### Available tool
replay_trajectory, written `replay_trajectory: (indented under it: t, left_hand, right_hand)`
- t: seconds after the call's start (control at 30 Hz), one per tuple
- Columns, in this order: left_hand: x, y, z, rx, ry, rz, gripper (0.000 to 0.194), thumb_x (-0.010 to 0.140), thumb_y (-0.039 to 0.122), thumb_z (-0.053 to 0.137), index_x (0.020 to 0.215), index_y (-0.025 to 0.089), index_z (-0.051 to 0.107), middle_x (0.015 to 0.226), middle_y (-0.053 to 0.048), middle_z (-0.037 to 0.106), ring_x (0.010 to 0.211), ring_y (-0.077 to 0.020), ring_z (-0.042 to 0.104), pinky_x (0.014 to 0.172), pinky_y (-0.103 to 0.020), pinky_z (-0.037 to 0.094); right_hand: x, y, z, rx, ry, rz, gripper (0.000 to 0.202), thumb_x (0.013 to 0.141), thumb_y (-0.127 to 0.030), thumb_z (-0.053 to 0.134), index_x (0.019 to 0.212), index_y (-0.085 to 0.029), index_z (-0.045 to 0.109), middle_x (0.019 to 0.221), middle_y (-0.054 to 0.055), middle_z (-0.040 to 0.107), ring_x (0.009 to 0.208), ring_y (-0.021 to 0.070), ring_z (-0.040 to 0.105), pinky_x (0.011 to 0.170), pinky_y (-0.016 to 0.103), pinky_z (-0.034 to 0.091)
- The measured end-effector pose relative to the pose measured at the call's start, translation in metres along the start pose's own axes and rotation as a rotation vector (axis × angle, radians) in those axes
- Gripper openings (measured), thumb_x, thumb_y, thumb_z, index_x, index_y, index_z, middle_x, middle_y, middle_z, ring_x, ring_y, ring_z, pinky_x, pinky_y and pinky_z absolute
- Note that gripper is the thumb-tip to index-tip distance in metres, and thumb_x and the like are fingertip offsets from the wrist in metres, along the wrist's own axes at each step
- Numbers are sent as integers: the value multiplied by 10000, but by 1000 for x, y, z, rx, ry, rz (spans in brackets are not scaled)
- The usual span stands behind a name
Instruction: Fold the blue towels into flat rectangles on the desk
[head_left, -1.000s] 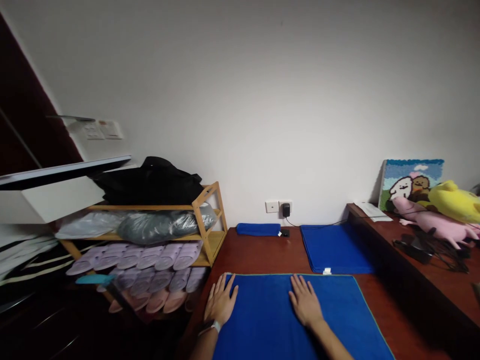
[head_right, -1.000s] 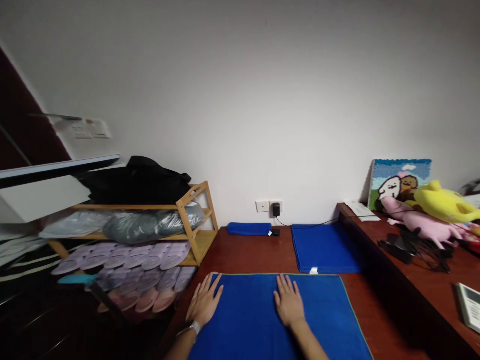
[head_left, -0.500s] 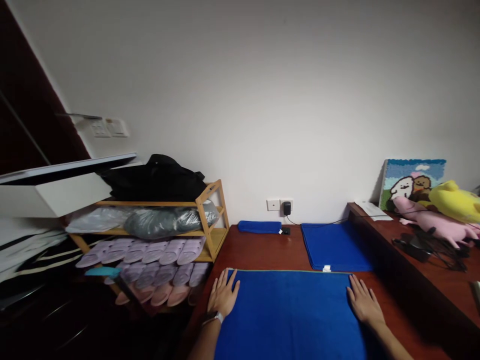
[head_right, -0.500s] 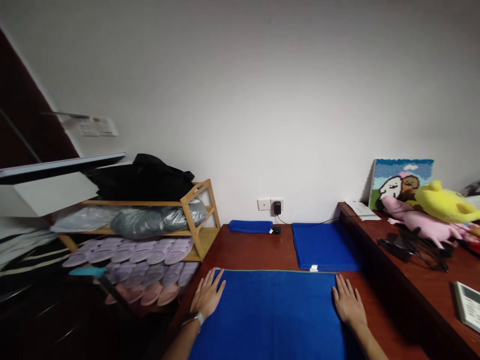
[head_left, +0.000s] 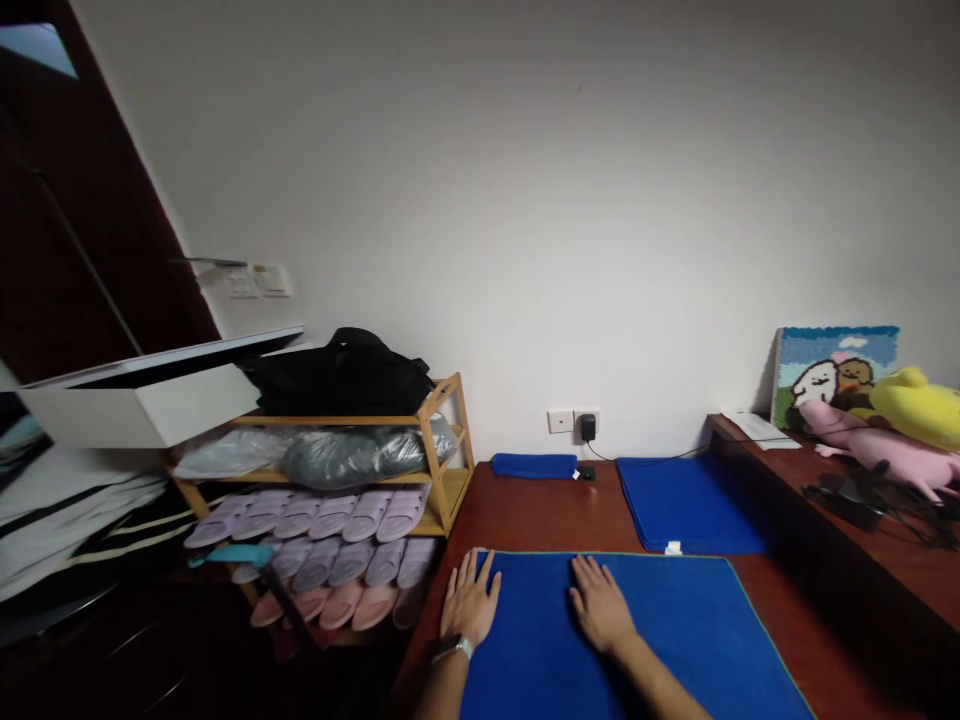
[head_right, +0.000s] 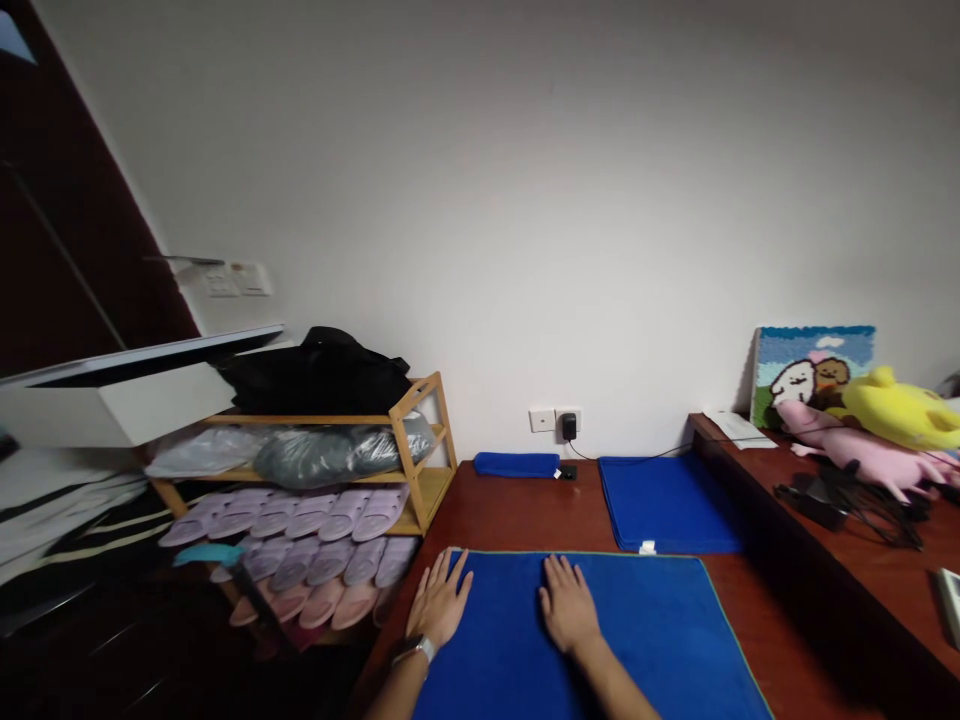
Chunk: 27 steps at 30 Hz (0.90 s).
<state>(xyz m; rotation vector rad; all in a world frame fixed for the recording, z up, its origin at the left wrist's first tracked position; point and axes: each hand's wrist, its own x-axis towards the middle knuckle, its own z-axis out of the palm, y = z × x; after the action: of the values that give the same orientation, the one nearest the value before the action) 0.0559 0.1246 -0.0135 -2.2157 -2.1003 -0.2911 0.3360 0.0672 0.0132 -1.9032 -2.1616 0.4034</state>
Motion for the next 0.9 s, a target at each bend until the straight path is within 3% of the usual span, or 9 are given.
replay_trajectory:
  t: [0.07,0.17,0.23,0.43,0.53,0.63,0.9]
  left_hand:
    - [2,-2,5,0,8,-3,585,1030,496,322,1569,282,404,1683,-72,330,1554,-251,291,1266,-483,251]
    - [3,-3,9,6,29,-1,577,1024,484,337,1565,296,411,1682,-60,336,1551,-248,302,1265,-484,251]
    - [3,-3,10,2,37,-1,576,1021,481,345,1564,301,413,1680,-56,343,1549,-248,306,1264,-485,248]
    - [3,-1,10,-28,59,4,565,1020,468,367,1555,298,432,1672,-53,367,1546,-251,316,1262,-481,246]
    - [4,-1,9,-21,45,1,564,1022,472,371,1555,296,431,1673,-62,364,1546,-250,315,1260,-477,251]
    - [4,0,7,-14,23,0,568,1027,483,365,1562,300,416,1679,-75,347,1548,-251,309,1262,-477,245]
    - [8,-3,0,36,-80,-13,596,1031,495,327,1585,279,363,1693,-83,297,1563,-250,261,1273,-491,213]
  right_hand:
    - [7,-20,8,19,-26,-31,671,1011,-477,220,1603,-178,318,1667,27,312,1563,218,218,1290,457,158]
    - [4,2,9,-6,-4,14,669,1013,-493,215,1608,-201,306,1672,14,289,1568,220,197,1291,472,137]
    - [-7,47,5,-42,36,87,666,1011,-506,214,1607,-225,311,1669,6,299,1568,220,198,1289,475,135]
    - [-58,225,-10,-198,143,442,732,979,-528,133,1625,-207,256,1692,17,268,1571,237,189,1274,495,170]
    - [-70,270,-15,-211,129,524,748,968,-535,122,1633,-207,226,1700,9,247,1573,231,176,1275,489,172]
    - [-70,275,-17,-218,115,515,743,971,-527,120,1638,-212,202,1704,5,233,1574,232,174,1276,486,163]
    - [-66,249,-45,-258,34,548,701,993,-444,135,1623,-158,248,1698,40,242,1564,264,214,1261,501,217]
